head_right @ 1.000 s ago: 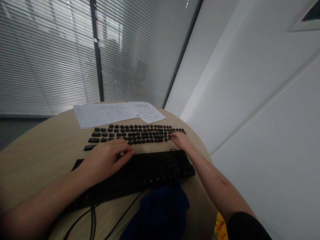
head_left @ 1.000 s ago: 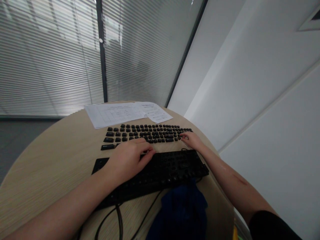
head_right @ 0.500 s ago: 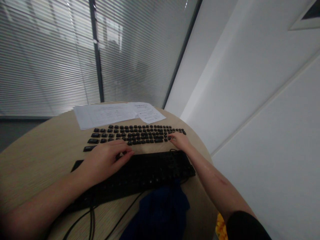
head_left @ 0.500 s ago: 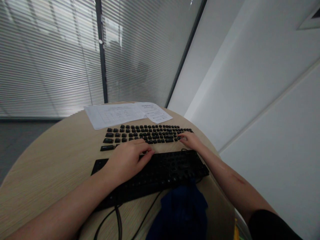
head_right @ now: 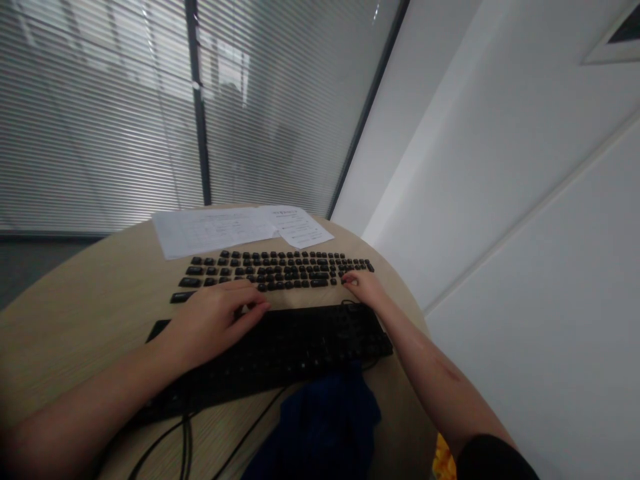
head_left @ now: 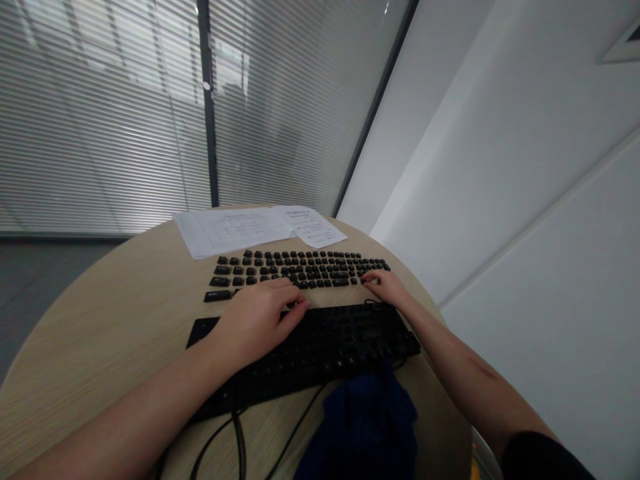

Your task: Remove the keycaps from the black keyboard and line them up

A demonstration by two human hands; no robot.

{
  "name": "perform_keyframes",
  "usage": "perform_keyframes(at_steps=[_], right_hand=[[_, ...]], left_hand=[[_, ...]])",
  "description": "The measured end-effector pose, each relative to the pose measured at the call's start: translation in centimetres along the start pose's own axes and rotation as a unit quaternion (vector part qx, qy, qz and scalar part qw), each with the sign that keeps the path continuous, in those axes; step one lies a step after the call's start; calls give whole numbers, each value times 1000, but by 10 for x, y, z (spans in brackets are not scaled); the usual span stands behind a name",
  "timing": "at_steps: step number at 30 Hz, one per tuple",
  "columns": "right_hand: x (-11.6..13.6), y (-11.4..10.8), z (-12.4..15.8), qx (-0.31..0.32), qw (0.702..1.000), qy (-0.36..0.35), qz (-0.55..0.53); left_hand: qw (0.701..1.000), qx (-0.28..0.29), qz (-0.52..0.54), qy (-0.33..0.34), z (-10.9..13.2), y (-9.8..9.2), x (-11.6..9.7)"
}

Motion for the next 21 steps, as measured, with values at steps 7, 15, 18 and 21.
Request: perform_keyframes(at_steps=[7, 15, 18, 21], right_hand=[[-4, 0, -1, -10, 1000, -4, -8], [-5, 1, -3, -18, 999, 6, -36], [-1, 0, -4, -30, 998, 2, -51], [4, -5, -2, -52, 996, -3, -71]], left_hand=[[1000, 1, 1, -10, 0, -1, 1], [1000, -3, -7, -3, 0, 0, 1], [1000, -2, -6, -9, -1, 0, 2], [1000, 4, -3, -12, -1, 0, 3]])
Point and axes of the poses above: each hand's wrist, its own z-axis away from the middle knuckle, its own y-axis out of the palm, x = y × z, the point moved 1 cm from there along -z, towards the middle knuckle, and after that the axes turned 5 degrees about x, right-handed, at the moved point
